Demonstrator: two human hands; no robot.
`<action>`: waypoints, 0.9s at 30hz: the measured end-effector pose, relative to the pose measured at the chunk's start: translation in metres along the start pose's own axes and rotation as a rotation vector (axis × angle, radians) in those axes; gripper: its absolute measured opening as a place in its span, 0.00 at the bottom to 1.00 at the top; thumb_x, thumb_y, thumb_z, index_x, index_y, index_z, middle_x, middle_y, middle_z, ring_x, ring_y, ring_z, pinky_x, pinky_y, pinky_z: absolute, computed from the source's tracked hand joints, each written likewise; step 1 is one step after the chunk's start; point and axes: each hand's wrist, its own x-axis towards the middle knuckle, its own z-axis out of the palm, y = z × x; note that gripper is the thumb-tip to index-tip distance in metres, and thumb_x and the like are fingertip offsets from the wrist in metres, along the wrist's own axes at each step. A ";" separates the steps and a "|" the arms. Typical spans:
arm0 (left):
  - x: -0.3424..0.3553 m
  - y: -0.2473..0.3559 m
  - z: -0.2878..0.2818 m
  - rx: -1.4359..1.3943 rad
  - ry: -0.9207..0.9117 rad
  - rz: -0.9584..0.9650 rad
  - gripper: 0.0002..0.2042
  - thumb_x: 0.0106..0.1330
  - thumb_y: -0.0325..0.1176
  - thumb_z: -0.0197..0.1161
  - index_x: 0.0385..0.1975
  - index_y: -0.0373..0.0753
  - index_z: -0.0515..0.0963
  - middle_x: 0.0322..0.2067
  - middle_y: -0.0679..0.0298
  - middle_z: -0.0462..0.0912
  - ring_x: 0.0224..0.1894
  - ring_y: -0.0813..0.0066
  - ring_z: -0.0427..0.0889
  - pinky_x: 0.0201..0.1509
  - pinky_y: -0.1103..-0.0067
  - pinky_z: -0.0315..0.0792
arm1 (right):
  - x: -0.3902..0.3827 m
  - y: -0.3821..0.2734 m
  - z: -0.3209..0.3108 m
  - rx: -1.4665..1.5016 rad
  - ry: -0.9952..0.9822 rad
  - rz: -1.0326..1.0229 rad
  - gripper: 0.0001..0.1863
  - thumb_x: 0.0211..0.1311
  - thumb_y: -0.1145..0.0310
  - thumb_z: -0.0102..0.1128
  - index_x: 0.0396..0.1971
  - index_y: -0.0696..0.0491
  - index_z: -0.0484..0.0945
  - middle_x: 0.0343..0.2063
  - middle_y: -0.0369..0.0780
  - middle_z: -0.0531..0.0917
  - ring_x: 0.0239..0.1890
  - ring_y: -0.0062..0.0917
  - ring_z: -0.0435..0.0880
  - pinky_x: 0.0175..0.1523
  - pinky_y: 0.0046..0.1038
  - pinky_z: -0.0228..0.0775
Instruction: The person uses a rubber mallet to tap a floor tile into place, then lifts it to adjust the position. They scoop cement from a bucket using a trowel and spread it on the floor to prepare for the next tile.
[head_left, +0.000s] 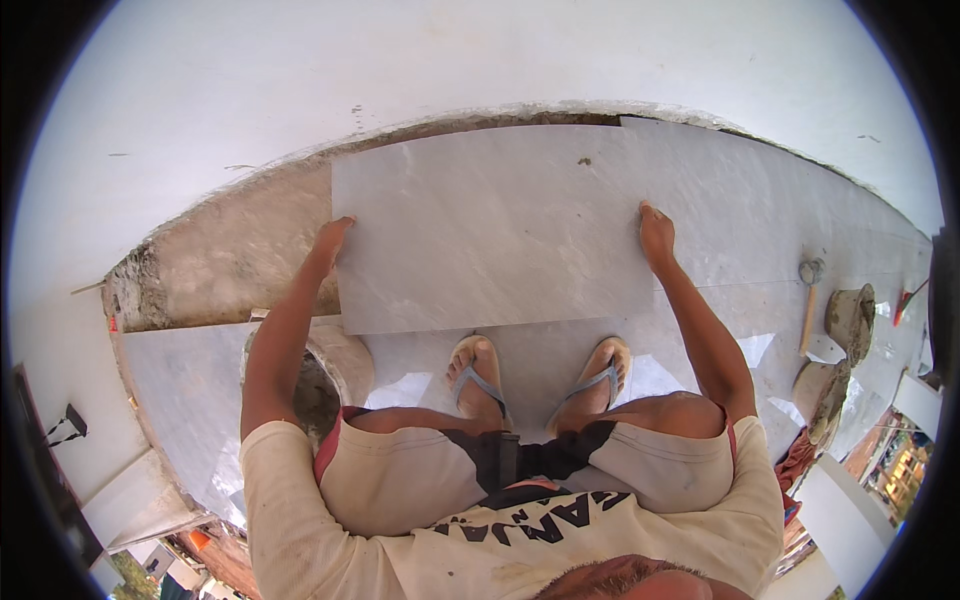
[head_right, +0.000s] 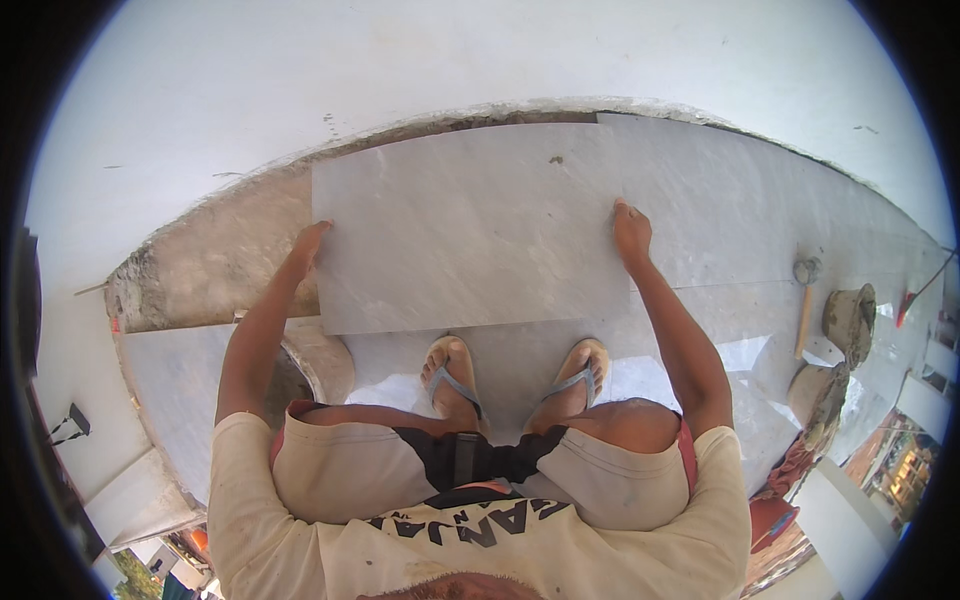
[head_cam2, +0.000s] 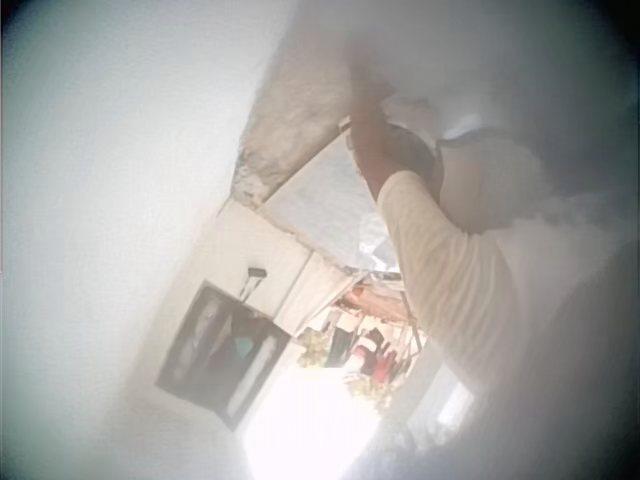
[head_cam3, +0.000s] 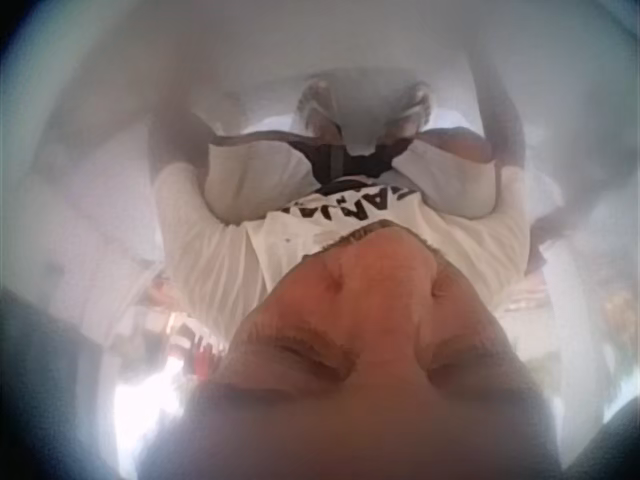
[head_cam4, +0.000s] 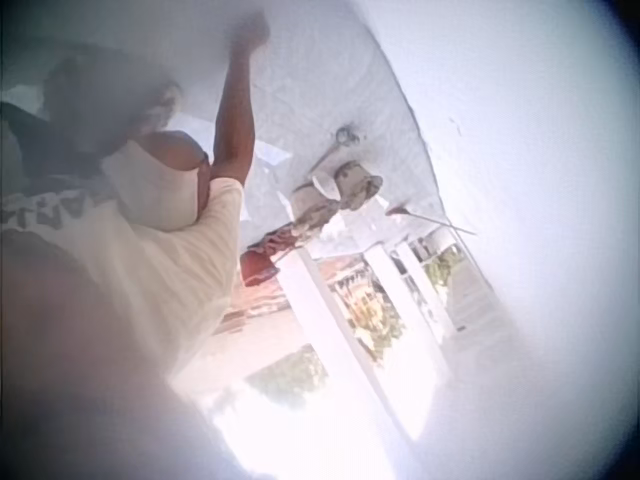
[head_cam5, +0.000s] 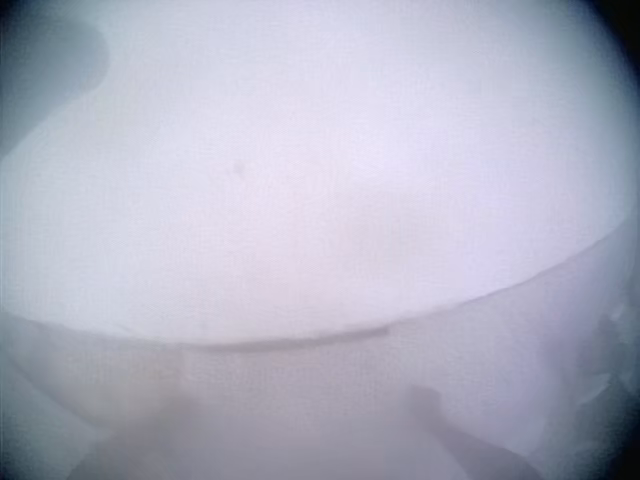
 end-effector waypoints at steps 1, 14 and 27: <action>-0.003 0.005 0.002 -0.004 0.006 -0.010 0.34 0.61 0.52 0.61 0.61 0.33 0.69 0.59 0.53 0.72 0.59 0.58 0.72 0.61 0.62 0.64 | 0.003 0.001 0.001 0.003 0.001 0.000 0.26 0.69 0.51 0.48 0.26 0.63 0.76 0.22 0.48 0.79 0.30 0.36 0.75 0.42 0.39 0.66; 0.050 -0.018 -0.016 -0.061 -0.102 0.031 0.30 0.63 0.52 0.60 0.60 0.38 0.71 0.62 0.55 0.69 0.63 0.58 0.67 0.66 0.59 0.59 | 0.017 -0.017 0.012 -0.118 -0.060 -0.123 0.25 0.66 0.53 0.52 0.22 0.63 0.76 0.18 0.47 0.77 0.24 0.33 0.73 0.36 0.38 0.66; 0.080 -0.016 -0.007 -0.126 -0.016 0.100 0.21 0.61 0.49 0.62 0.46 0.40 0.79 0.48 0.60 0.77 0.50 0.66 0.73 0.56 0.71 0.67 | 0.021 -0.017 0.009 0.096 -0.112 0.076 0.14 0.57 0.61 0.68 0.32 0.58 0.86 0.19 0.31 0.75 0.21 0.17 0.68 0.28 0.25 0.61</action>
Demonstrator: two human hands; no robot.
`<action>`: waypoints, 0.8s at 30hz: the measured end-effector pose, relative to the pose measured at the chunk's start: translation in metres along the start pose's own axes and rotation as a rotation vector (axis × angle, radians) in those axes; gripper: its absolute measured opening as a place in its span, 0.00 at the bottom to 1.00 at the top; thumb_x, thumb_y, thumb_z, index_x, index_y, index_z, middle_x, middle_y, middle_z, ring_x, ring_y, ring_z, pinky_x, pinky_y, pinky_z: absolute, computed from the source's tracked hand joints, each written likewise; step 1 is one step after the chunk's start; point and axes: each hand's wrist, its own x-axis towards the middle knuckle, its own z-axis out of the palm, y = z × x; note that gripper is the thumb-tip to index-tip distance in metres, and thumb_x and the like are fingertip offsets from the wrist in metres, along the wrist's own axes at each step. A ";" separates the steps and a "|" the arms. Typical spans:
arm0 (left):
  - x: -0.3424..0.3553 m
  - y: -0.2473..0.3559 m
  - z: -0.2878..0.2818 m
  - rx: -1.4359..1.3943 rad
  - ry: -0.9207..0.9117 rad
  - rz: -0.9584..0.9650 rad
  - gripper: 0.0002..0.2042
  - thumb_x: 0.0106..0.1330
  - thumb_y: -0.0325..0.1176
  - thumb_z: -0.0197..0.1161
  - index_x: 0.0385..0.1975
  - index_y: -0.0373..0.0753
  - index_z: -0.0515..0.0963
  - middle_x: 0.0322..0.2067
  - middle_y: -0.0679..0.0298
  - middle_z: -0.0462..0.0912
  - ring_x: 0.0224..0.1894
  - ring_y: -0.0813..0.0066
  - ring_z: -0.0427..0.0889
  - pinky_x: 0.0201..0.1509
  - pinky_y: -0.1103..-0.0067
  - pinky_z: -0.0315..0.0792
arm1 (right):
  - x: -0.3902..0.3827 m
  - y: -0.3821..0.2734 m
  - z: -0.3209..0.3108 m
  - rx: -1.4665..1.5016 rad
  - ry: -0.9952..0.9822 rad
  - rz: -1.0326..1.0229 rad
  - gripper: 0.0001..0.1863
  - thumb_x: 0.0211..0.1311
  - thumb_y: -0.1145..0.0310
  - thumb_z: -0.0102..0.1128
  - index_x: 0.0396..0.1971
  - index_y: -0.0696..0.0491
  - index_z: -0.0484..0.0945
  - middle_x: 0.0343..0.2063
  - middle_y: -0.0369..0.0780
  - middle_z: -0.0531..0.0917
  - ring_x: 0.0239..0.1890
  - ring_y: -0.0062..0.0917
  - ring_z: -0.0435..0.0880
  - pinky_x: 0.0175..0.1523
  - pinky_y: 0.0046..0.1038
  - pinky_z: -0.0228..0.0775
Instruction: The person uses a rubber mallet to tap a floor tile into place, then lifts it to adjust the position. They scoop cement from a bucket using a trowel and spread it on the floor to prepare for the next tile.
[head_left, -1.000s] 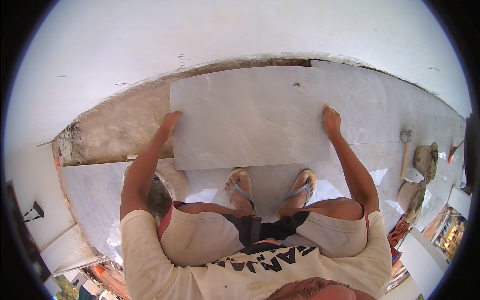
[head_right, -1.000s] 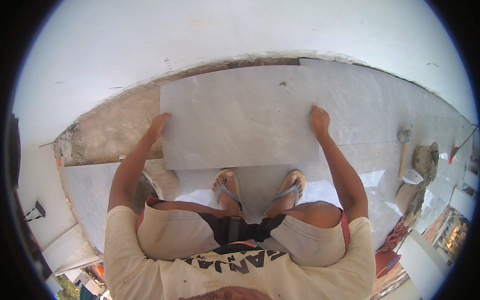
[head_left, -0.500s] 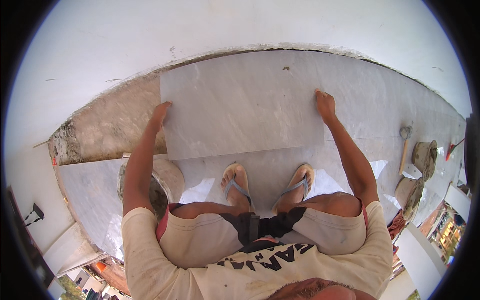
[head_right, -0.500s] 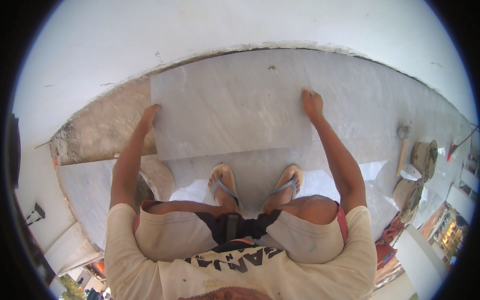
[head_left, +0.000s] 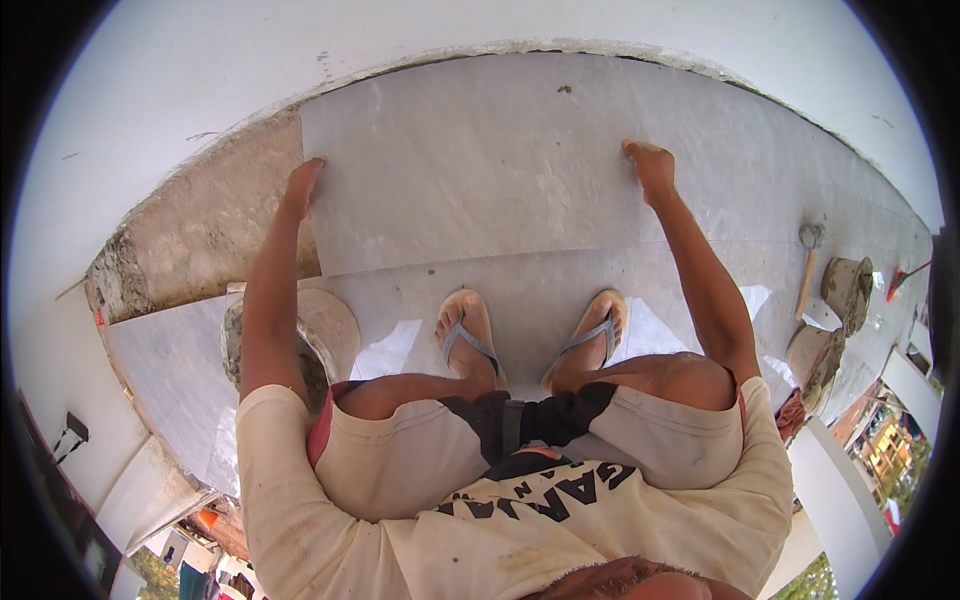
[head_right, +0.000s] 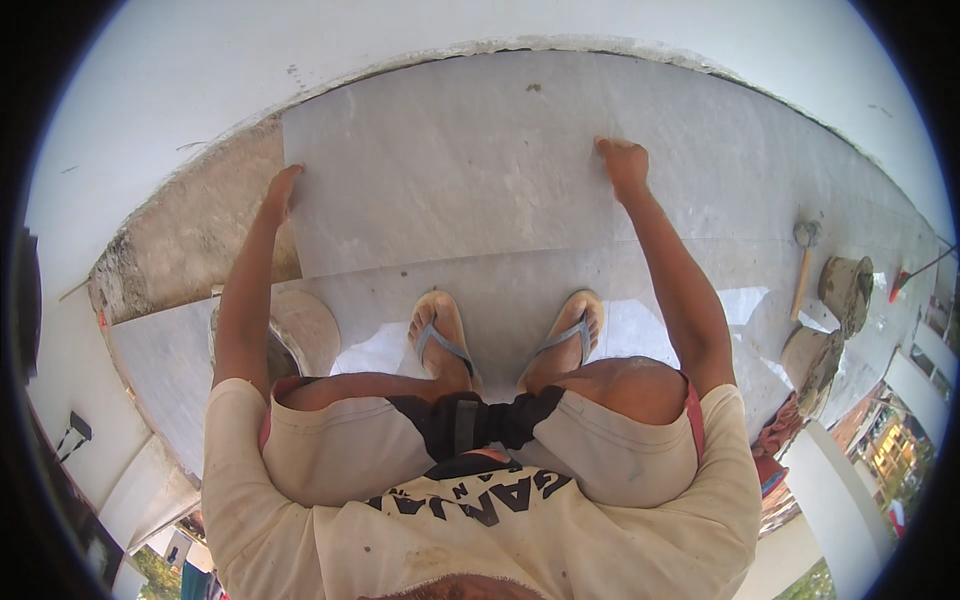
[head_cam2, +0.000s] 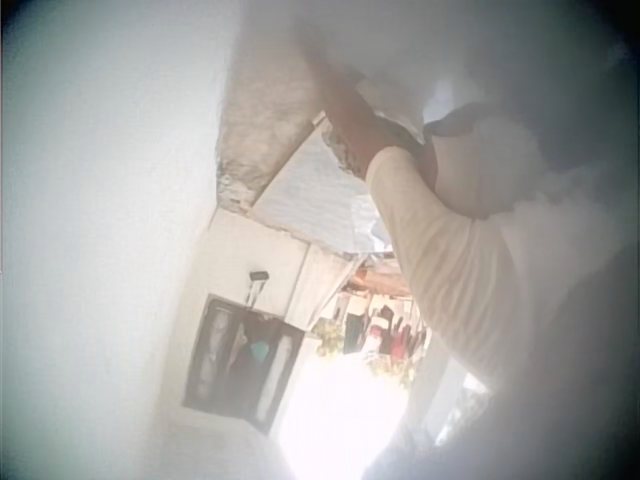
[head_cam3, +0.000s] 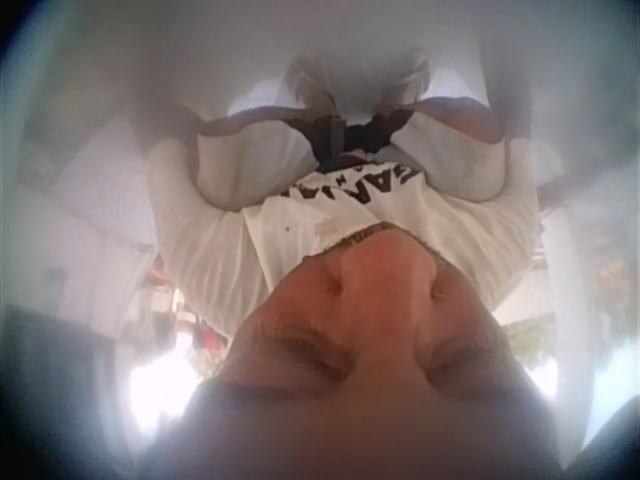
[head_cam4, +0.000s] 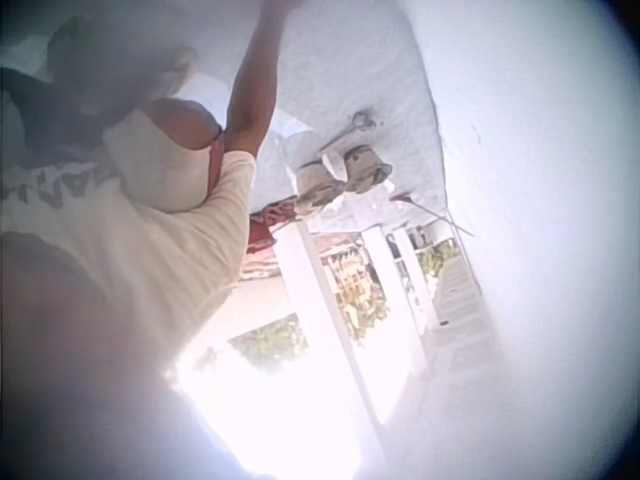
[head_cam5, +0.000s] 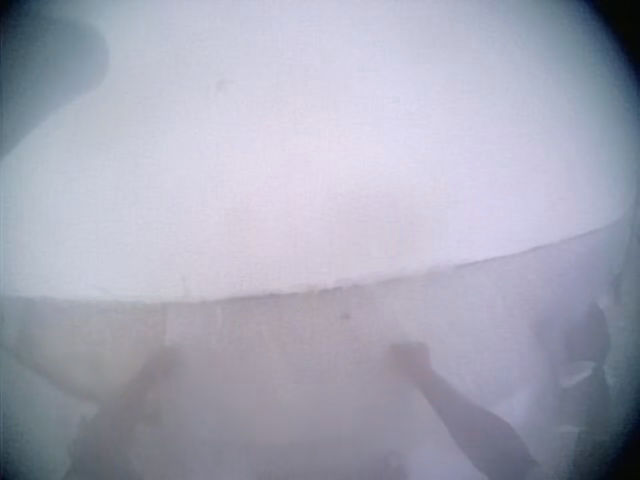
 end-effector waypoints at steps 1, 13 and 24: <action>0.005 -0.002 -0.001 -0.011 -0.006 0.006 0.21 0.60 0.49 0.62 0.45 0.40 0.79 0.48 0.60 0.77 0.50 0.67 0.73 0.56 0.71 0.67 | 0.003 0.002 0.000 -0.007 -0.017 -0.008 0.14 0.56 0.61 0.68 0.33 0.58 0.86 0.19 0.32 0.75 0.20 0.18 0.67 0.27 0.25 0.60; 0.013 -0.001 0.015 0.059 0.123 0.015 0.31 0.60 0.50 0.62 0.59 0.36 0.74 0.58 0.56 0.74 0.59 0.64 0.70 0.65 0.71 0.60 | 0.001 -0.002 -0.004 -0.021 0.017 -0.009 0.11 0.57 0.67 0.64 0.34 0.59 0.85 0.19 0.33 0.76 0.19 0.19 0.68 0.24 0.25 0.61; 0.008 -0.002 0.011 0.004 0.099 0.053 0.32 0.59 0.51 0.64 0.58 0.34 0.74 0.59 0.54 0.73 0.61 0.61 0.70 0.66 0.70 0.60 | 0.007 -0.003 0.000 -0.118 -0.044 -0.080 0.13 0.56 0.63 0.64 0.34 0.58 0.85 0.26 0.41 0.83 0.24 0.29 0.77 0.32 0.33 0.70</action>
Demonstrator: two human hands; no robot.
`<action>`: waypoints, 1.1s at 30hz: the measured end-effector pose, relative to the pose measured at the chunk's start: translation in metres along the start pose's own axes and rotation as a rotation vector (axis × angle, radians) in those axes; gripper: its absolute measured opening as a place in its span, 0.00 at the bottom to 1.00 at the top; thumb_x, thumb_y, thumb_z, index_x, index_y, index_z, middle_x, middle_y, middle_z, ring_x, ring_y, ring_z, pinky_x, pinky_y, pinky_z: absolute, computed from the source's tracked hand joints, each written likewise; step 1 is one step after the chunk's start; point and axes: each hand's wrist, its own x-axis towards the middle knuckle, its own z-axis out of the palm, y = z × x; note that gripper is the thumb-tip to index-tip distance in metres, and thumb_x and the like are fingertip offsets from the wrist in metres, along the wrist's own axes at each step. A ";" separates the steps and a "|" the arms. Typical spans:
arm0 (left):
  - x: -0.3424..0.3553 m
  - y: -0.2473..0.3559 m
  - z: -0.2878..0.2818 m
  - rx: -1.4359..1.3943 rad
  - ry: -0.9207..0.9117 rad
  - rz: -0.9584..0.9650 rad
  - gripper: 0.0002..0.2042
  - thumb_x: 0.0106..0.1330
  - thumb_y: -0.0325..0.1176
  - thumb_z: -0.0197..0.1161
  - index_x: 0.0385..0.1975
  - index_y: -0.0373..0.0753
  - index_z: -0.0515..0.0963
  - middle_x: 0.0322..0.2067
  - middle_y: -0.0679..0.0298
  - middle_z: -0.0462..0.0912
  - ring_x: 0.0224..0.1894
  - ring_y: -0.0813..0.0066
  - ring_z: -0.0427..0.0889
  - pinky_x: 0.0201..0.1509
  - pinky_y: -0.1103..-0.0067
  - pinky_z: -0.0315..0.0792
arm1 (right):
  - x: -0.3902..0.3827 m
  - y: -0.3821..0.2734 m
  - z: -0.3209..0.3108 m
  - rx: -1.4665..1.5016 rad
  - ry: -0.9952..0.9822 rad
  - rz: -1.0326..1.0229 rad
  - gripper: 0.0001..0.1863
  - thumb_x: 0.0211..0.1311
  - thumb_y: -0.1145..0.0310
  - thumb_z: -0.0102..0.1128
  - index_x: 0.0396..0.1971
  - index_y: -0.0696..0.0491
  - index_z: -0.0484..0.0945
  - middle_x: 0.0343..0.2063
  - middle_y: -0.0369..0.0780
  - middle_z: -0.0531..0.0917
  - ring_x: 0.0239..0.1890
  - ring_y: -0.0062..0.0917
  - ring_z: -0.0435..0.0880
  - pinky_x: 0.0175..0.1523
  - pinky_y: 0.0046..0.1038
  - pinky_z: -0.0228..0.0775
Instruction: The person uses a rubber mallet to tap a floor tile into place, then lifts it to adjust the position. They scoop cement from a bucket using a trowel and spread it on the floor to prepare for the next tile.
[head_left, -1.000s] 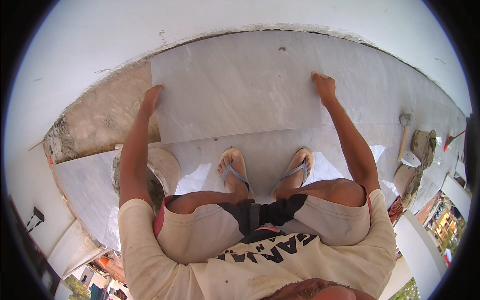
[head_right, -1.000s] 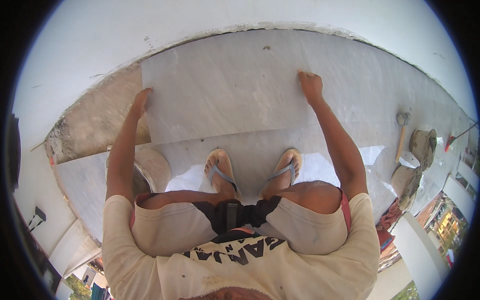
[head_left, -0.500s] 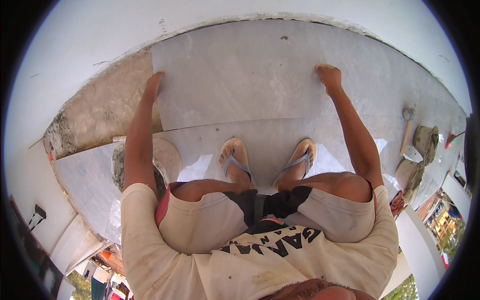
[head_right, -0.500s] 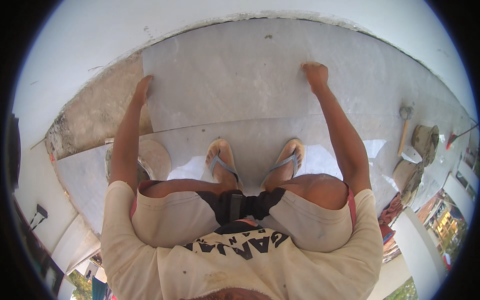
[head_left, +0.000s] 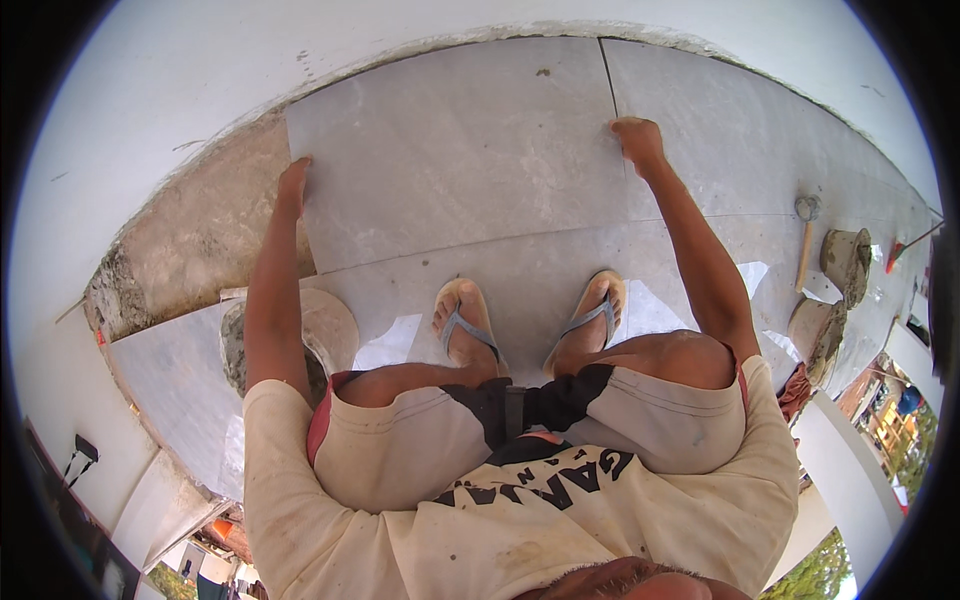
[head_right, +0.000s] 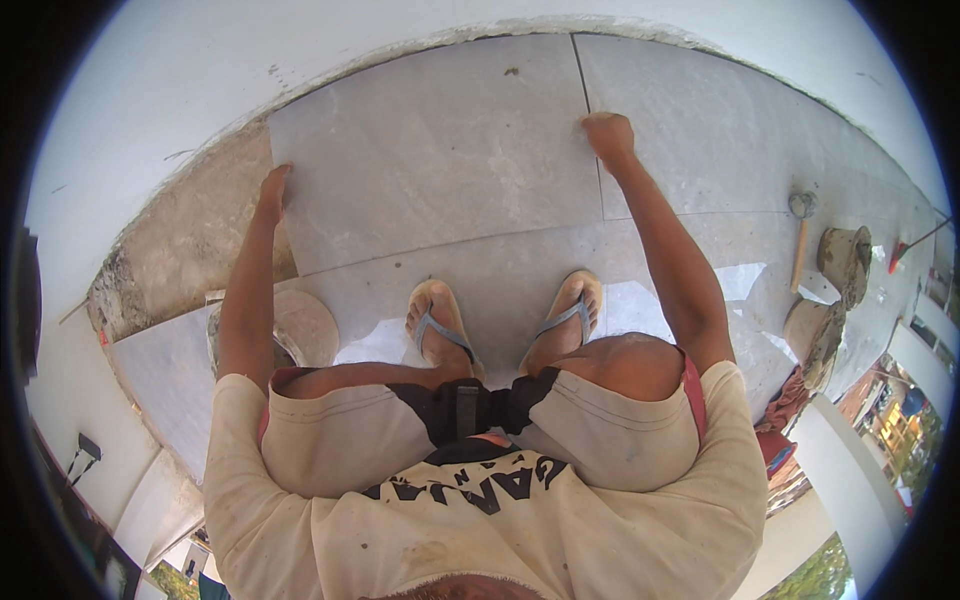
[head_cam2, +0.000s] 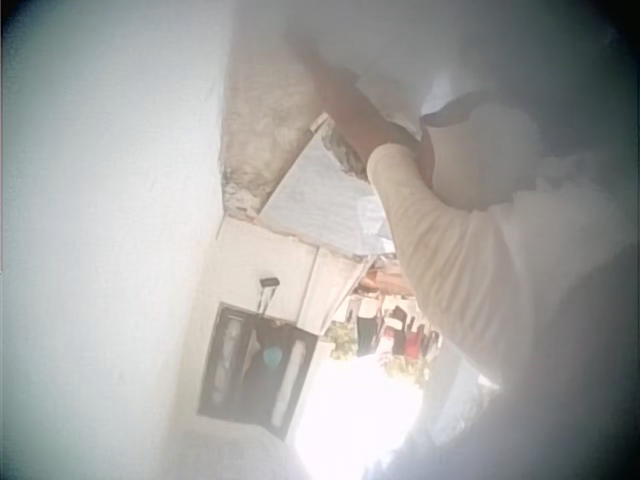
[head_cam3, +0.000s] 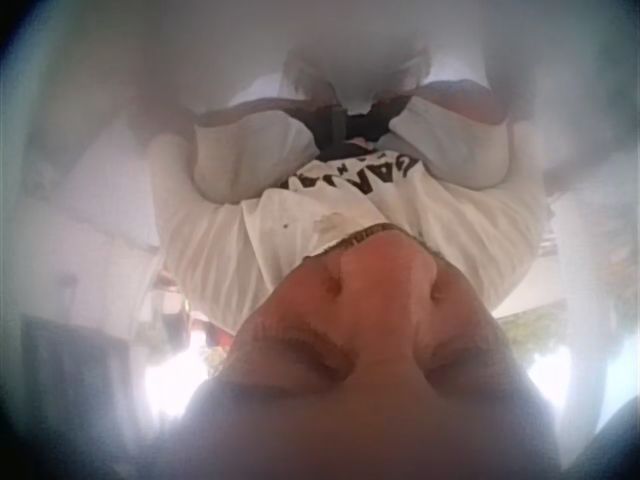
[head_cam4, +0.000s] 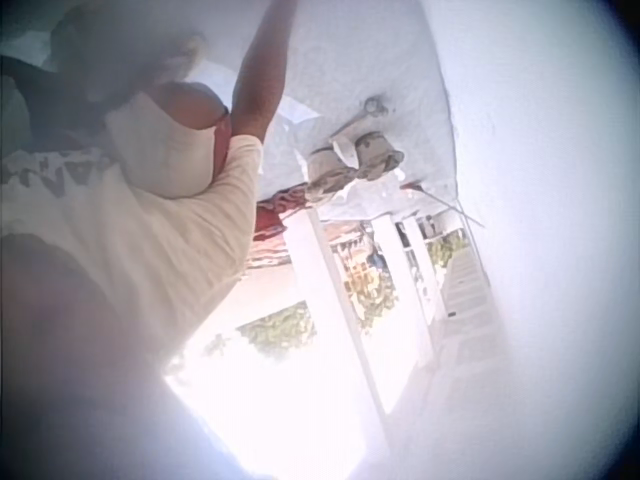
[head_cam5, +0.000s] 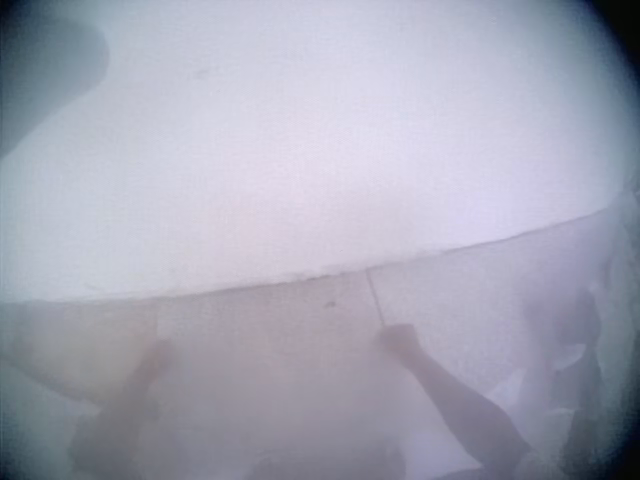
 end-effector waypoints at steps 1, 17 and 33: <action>0.003 -0.004 -0.005 -0.002 -0.005 0.007 0.32 0.59 0.50 0.64 0.59 0.34 0.74 0.59 0.53 0.73 0.61 0.61 0.70 0.66 0.69 0.61 | 0.001 0.001 0.003 -0.013 -0.011 -0.036 0.14 0.56 0.62 0.64 0.32 0.58 0.85 0.27 0.43 0.85 0.25 0.32 0.80 0.35 0.36 0.71; -0.021 0.017 0.006 0.016 0.024 -0.083 0.36 0.65 0.53 0.60 0.62 0.26 0.68 0.60 0.50 0.73 0.62 0.59 0.71 0.67 0.70 0.61 | -0.006 0.000 -0.009 -0.181 0.034 -0.109 0.15 0.56 0.61 0.62 0.30 0.60 0.85 0.27 0.47 0.84 0.30 0.37 0.80 0.38 0.37 0.70; -0.014 0.012 0.006 0.068 -0.002 -0.057 0.42 0.67 0.60 0.52 0.66 0.24 0.61 0.63 0.49 0.68 0.64 0.55 0.68 0.68 0.63 0.59 | 0.000 0.004 -0.014 -0.599 0.014 -0.288 0.17 0.57 0.58 0.58 0.28 0.58 0.83 0.32 0.54 0.83 0.38 0.50 0.82 0.46 0.45 0.73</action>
